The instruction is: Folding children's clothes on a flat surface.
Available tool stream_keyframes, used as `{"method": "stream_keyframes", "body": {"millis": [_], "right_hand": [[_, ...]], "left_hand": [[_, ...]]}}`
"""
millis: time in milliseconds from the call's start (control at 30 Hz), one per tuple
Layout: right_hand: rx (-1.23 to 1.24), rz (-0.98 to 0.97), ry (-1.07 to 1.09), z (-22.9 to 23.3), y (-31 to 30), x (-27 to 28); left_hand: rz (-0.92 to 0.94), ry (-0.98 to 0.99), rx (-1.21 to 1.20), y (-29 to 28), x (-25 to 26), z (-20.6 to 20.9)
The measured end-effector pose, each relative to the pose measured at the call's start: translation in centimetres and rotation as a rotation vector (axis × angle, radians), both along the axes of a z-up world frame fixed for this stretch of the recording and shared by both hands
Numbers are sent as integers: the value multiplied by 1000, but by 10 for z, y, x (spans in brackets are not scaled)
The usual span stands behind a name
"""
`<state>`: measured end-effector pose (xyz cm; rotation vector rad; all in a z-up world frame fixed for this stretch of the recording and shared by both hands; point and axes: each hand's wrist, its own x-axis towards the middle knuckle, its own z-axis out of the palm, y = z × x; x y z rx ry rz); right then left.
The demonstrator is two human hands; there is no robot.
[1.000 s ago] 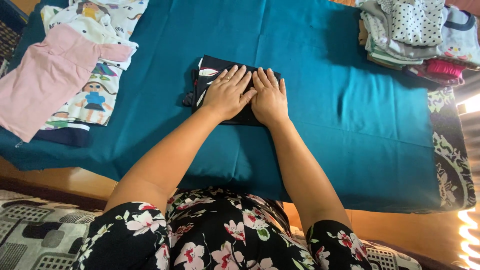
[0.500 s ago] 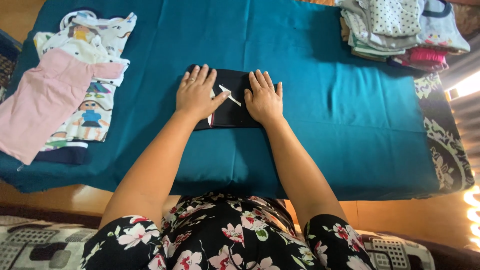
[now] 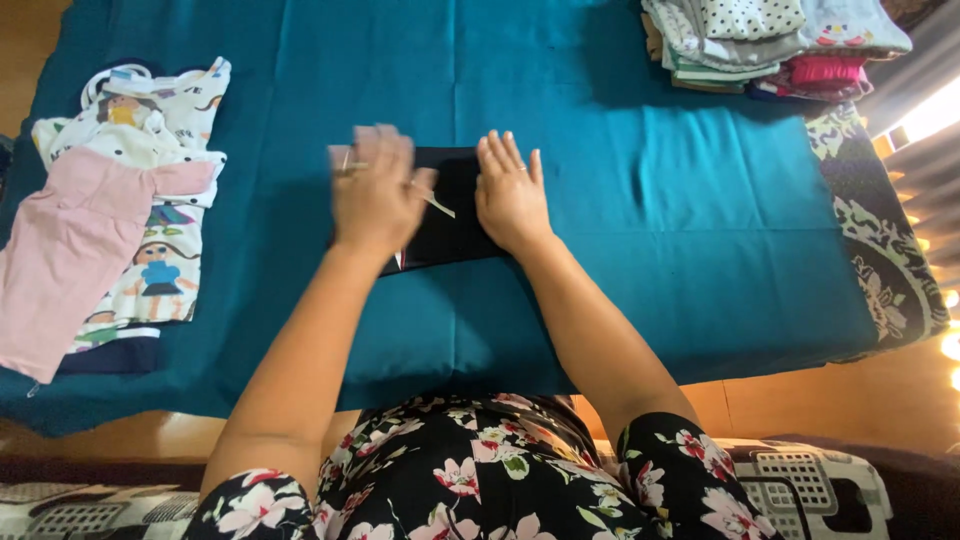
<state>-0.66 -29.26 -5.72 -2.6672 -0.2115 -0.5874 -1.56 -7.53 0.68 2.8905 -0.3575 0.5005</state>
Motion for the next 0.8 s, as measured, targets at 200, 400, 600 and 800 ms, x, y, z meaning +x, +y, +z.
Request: {"method": "stream_keyframes", "body": {"millis": [200,400,600,800], "right_hand": [[-84,75,112,-18,11,3],[-122,55,109,-4,14,-8],[-66,28,162,6,17,-10],[-66,2,166,8,17,-11]], "left_hand": [[-356,48,-212,-57,22,-65],[-359,71,-159,-43,27,-58],[-245,131,-59,-11,57,-67],[-211,99,1,10,57,-64]]}}
